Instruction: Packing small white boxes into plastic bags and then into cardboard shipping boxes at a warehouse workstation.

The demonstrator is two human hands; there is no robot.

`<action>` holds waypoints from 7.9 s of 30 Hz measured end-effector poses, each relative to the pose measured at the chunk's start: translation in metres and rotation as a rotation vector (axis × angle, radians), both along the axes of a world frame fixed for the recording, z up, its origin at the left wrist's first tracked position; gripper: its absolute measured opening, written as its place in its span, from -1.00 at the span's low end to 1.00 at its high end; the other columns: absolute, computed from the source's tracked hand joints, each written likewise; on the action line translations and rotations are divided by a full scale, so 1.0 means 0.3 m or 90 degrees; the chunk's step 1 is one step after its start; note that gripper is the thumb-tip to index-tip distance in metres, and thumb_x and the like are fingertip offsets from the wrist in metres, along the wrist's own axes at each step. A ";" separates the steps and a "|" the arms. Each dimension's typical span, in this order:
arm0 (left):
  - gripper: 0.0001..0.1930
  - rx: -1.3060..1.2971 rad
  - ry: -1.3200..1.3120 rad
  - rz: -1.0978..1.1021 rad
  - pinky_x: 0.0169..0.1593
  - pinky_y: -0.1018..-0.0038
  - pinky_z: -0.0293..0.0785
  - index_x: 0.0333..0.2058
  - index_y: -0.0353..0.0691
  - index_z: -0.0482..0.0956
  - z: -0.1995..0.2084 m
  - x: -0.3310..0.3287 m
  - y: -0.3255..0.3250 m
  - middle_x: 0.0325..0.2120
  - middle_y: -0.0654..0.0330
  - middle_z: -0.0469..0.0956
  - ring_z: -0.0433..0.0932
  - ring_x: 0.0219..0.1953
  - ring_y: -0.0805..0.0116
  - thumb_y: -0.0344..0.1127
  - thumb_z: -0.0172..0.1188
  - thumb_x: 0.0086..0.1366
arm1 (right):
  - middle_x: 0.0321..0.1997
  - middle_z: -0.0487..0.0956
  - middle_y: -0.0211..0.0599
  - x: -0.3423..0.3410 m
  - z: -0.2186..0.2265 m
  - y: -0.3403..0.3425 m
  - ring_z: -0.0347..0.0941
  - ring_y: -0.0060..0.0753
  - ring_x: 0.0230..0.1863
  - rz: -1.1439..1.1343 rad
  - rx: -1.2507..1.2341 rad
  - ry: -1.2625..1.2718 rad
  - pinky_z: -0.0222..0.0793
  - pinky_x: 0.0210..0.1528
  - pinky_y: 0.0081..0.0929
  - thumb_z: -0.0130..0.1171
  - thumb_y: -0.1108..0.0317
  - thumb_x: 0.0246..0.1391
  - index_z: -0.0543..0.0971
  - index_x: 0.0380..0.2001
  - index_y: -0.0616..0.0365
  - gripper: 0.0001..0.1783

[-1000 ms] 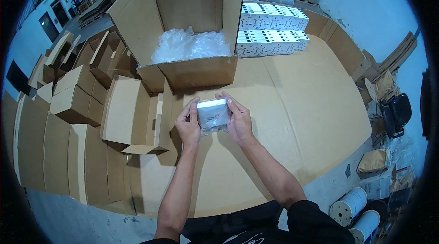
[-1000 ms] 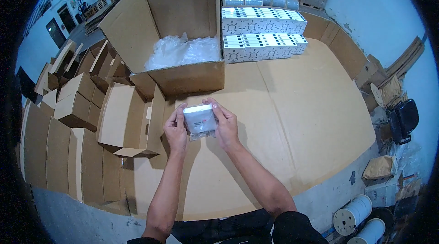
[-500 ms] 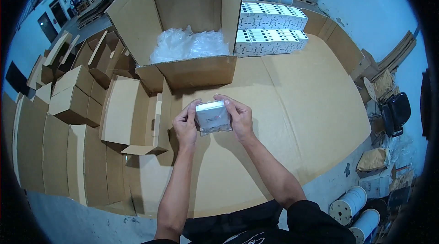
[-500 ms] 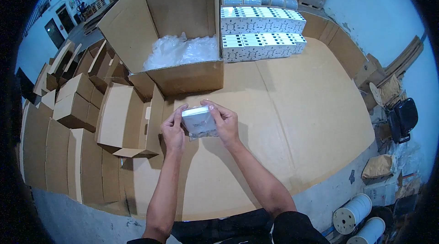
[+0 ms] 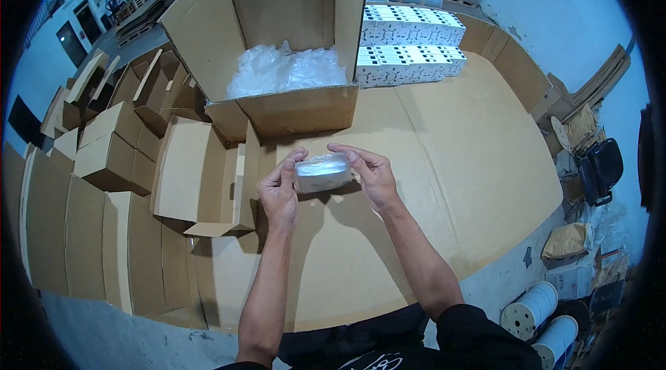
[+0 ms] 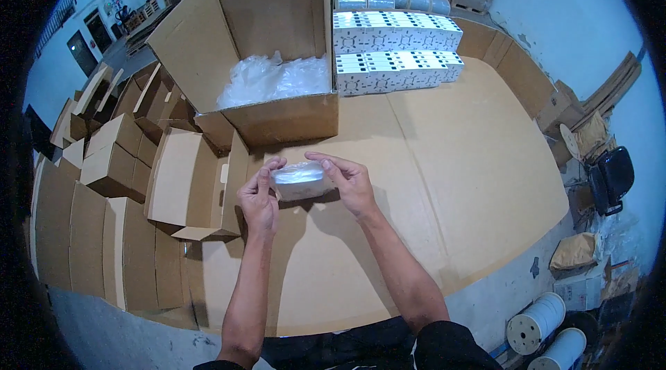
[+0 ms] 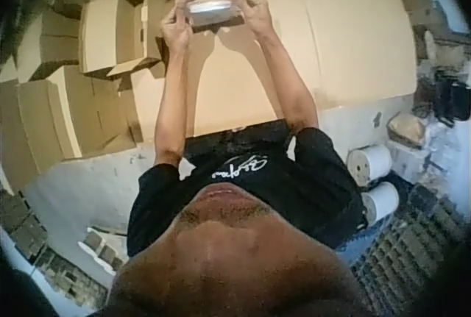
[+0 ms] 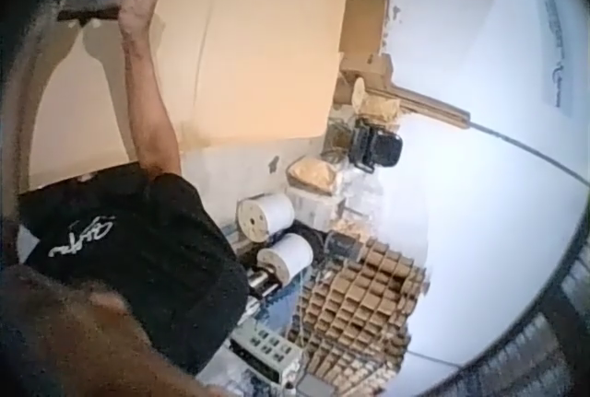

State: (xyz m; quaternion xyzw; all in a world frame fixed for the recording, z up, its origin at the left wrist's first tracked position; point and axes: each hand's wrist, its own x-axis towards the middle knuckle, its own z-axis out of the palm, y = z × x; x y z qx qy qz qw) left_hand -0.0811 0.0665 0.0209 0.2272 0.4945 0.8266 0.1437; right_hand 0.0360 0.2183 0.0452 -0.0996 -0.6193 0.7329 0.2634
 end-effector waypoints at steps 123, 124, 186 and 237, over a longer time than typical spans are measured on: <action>-0.44 -0.712 0.549 0.040 0.44 0.00 0.12 0.23 -0.15 0.46 0.028 0.415 -0.577 0.32 0.08 0.33 0.21 0.39 -0.06 -0.04 0.23 0.33 | -0.23 0.67 0.11 -0.710 0.305 -0.249 0.62 0.20 -0.10 0.085 1.035 -0.180 0.55 -0.04 0.03 0.28 0.50 0.03 0.55 -0.26 0.31 -0.80; -0.44 -0.710 0.545 0.041 0.43 0.00 0.11 0.23 -0.15 0.46 0.030 0.415 -0.576 0.32 0.09 0.33 0.20 0.39 -0.06 -0.04 0.24 0.32 | -0.23 0.67 0.11 -0.712 0.285 -0.251 0.62 0.20 -0.10 0.083 1.035 -0.180 0.55 -0.04 0.03 0.28 0.50 0.03 0.55 -0.26 0.31 -0.80; -0.61 -0.681 0.613 0.034 0.44 -0.01 0.10 0.15 -0.21 0.54 -0.023 -0.073 0.181 0.22 -0.10 0.43 0.28 0.32 -0.22 -0.31 0.18 0.37 | 0.19 0.29 0.07 -0.023 -0.103 1.227 0.39 0.27 0.17 -0.611 0.546 -0.350 0.42 0.19 0.00 0.31 0.59 -0.03 0.41 0.08 -0.06 -0.41; -0.54 -0.320 0.177 0.032 0.10 0.33 0.55 0.23 -0.23 0.37 -0.019 -0.037 -0.007 -0.03 -0.05 0.65 0.64 0.02 0.25 -0.56 0.16 0.38 | -0.10 0.63 -0.09 -0.079 -0.126 -0.001 0.65 -0.28 0.01 -0.182 0.266 -0.100 0.57 0.03 -0.36 0.23 0.67 0.14 0.35 -0.02 0.27 -0.62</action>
